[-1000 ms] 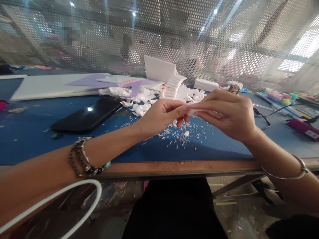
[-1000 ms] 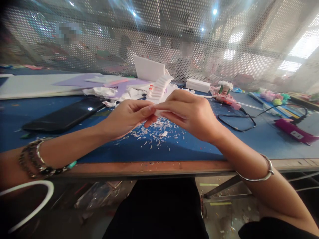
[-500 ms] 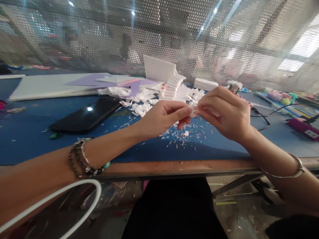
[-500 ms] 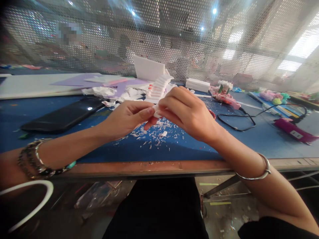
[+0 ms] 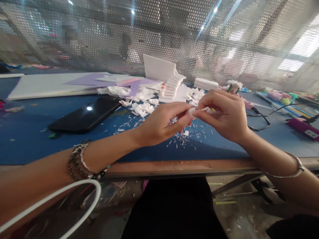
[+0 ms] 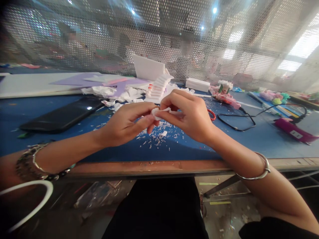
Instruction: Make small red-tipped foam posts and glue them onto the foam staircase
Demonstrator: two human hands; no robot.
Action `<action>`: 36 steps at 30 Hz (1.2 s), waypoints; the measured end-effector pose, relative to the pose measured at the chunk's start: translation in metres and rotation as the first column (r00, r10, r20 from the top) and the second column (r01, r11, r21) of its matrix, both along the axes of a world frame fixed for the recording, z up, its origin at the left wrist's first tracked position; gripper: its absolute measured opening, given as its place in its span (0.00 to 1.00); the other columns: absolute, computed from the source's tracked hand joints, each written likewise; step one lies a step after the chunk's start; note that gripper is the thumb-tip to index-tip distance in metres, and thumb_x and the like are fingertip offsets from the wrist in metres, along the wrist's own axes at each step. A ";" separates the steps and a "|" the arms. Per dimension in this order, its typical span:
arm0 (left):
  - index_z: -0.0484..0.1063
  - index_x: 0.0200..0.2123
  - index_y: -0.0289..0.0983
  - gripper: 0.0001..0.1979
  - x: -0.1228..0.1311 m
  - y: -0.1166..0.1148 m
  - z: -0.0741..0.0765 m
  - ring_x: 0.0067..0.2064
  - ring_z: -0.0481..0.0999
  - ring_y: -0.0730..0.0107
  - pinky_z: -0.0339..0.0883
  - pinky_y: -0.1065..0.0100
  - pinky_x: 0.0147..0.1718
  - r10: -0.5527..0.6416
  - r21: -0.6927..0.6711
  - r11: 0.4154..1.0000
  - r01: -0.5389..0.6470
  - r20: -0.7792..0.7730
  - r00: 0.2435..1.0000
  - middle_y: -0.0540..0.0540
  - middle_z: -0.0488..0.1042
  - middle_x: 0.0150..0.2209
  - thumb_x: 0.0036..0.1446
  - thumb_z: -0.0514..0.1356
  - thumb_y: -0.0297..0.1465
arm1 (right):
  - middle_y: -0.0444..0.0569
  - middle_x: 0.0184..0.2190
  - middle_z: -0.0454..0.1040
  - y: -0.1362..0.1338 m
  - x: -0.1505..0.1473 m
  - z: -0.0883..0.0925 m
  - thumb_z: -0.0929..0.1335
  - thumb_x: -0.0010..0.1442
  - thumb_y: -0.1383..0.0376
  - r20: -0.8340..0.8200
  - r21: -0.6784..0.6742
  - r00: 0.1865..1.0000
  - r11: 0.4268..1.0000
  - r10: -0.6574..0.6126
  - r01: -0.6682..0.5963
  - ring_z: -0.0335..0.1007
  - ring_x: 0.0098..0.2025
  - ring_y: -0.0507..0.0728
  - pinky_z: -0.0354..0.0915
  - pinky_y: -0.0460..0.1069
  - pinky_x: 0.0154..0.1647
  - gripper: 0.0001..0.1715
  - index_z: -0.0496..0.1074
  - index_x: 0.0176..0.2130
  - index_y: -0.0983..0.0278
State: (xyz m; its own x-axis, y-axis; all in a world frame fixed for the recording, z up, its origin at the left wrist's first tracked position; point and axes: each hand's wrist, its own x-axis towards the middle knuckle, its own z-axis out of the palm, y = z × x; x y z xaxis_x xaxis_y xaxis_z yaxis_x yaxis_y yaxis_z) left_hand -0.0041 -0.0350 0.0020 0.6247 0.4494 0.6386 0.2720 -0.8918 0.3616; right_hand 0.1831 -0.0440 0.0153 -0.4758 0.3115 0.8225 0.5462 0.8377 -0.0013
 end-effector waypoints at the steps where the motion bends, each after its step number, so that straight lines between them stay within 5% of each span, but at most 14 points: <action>1: 0.65 0.26 0.37 0.11 0.000 0.000 0.000 0.24 0.67 0.75 0.61 0.73 0.29 -0.001 0.022 1.000 0.001 -0.005 1.000 0.52 0.68 0.21 0.60 0.50 0.32 | 0.43 0.24 0.69 0.000 0.000 0.000 0.67 0.56 0.62 -0.003 0.005 1.000 1.000 -0.002 0.002 0.62 0.25 0.48 0.59 0.45 0.26 0.09 0.67 0.27 0.63; 17: 0.63 0.25 0.36 0.14 -0.003 -0.001 0.006 0.22 0.65 0.80 0.62 0.76 0.26 -0.190 -0.245 0.950 0.195 0.043 0.981 0.53 0.66 0.21 0.62 0.46 0.29 | 0.44 0.27 0.72 -0.003 0.004 0.003 0.67 0.56 0.64 -0.109 -0.230 0.981 0.956 0.161 -0.182 0.67 0.29 0.49 0.65 0.46 0.30 0.05 0.69 0.30 0.63; 23: 0.68 0.26 0.36 0.11 -0.003 0.004 0.005 0.25 0.67 0.79 0.63 0.77 0.26 -0.187 -0.219 0.953 0.208 0.113 0.976 0.52 0.67 0.22 0.60 0.51 0.28 | 0.43 0.27 0.72 -0.004 0.000 0.002 0.68 0.55 0.64 -0.128 -0.187 0.973 0.959 0.191 -0.213 0.67 0.29 0.48 0.65 0.45 0.30 0.05 0.69 0.30 0.64; 30: 0.72 0.36 0.37 0.05 0.002 0.009 -0.004 0.30 0.71 0.78 0.67 0.77 0.29 -0.093 -0.173 0.969 0.176 0.404 0.910 0.51 0.73 0.31 0.53 0.60 0.28 | 0.42 0.25 0.71 -0.005 -0.002 0.000 0.69 0.54 0.67 -0.108 -0.016 0.987 0.993 0.117 -0.119 0.65 0.27 0.48 0.65 0.45 0.28 0.04 0.68 0.29 0.63; 36: 0.75 0.35 0.38 0.07 0.002 0.002 -0.002 0.31 0.72 0.76 0.68 0.74 0.32 -0.134 -0.078 0.983 0.168 0.326 0.936 0.50 0.73 0.29 0.55 0.58 0.25 | 0.41 0.24 0.69 -0.005 -0.002 -0.001 0.68 0.55 0.67 -0.111 0.056 0.992 0.997 0.061 -0.055 0.64 0.26 0.47 0.64 0.45 0.26 0.05 0.67 0.28 0.63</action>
State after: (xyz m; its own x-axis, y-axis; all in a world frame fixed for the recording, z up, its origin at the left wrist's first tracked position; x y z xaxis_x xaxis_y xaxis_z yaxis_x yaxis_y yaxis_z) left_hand -0.0019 -0.0334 -0.0001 0.4628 0.4395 0.7698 -0.0073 -0.8665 0.4991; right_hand 0.1812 -0.0485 0.0146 -0.3957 0.2408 0.8863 0.4952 0.8687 -0.0149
